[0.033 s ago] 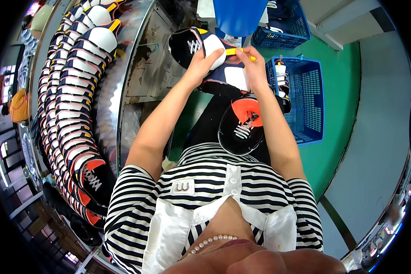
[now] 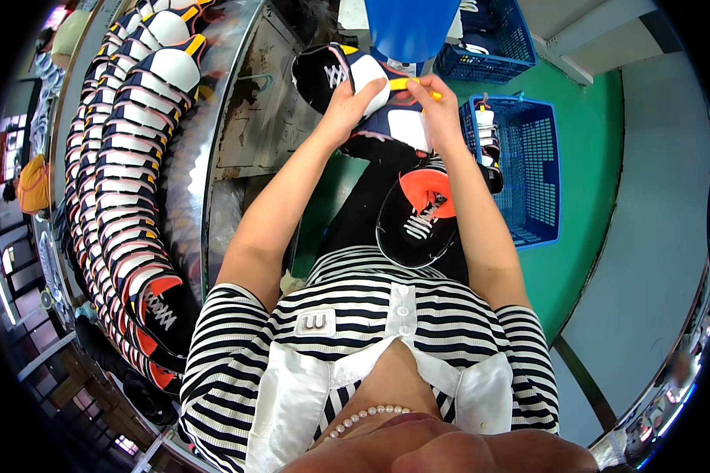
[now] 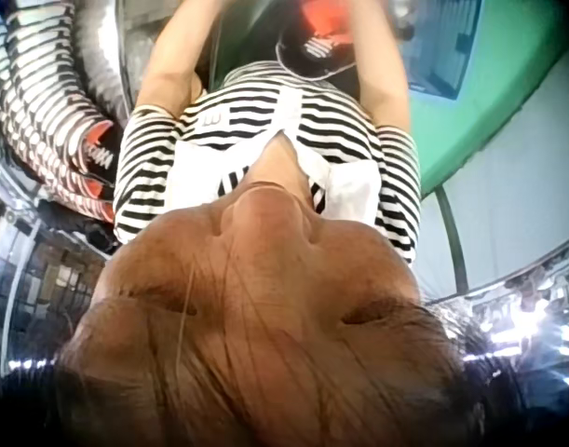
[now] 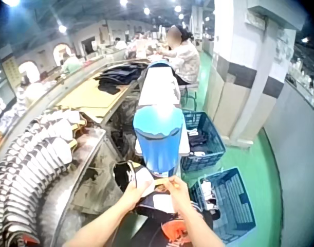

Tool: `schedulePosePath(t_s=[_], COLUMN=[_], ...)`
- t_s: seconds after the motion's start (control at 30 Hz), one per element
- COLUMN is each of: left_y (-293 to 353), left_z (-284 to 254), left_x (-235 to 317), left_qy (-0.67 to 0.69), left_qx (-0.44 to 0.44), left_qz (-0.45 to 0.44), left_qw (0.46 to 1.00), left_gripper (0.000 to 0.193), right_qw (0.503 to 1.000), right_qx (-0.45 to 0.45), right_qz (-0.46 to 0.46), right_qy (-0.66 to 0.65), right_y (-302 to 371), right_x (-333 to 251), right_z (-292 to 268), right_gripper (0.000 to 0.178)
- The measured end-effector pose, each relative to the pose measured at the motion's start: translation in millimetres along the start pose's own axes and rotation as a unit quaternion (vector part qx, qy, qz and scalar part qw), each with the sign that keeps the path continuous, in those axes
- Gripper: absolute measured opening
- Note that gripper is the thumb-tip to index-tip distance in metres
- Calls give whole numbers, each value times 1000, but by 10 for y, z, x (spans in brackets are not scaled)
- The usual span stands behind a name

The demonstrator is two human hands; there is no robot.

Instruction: The person picks up a shoe from a bin and places it onto a rotating assembly line, repeating this with shoes and soles.

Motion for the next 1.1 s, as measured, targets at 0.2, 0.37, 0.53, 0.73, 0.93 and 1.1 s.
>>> schedulePosePath(t_s=[0.2, 0.37, 0.53, 0.73, 0.93, 1.1], left_y=[-385, -521, -341, 997, 757, 307], left_z=[-52, 40, -109, -29, 265, 88], left_x=[-147, -37, 156, 45, 97, 134], left_qy=[26, 176, 381, 12, 82, 0], left_qx=[11, 112, 233, 205, 80, 74], left_qz=[-15, -174, -137, -17, 34, 47], left_qw=[999, 962, 884, 979, 993, 996], left_gripper=[28, 31, 25, 38, 30, 24], right_qw=[999, 995, 991, 971, 998, 988], right_qx=[-40, -40, 8, 114, 52, -20], right_qz=[-14, 86, 133, 62, -13, 27], right_qy=[-29, -3, -13, -200, 21, -150], right_y=[-347, -392, -335, 126, 340, 63], right_x=[238, -33, -40, 46, 122, 78], right_z=[-170, -189, -409, -386, 282, 102], right_gripper=[14, 21, 11, 21, 22, 13])
Point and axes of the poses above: each hand's wrist, its own y-axis away from the middle knuckle, its own z-axis out of the palm, x = y × z, the point moved 2 cm from there along -y, towards the middle knuckle, and after that the axes turned 6 degrees about y, right-handed, at the moved point
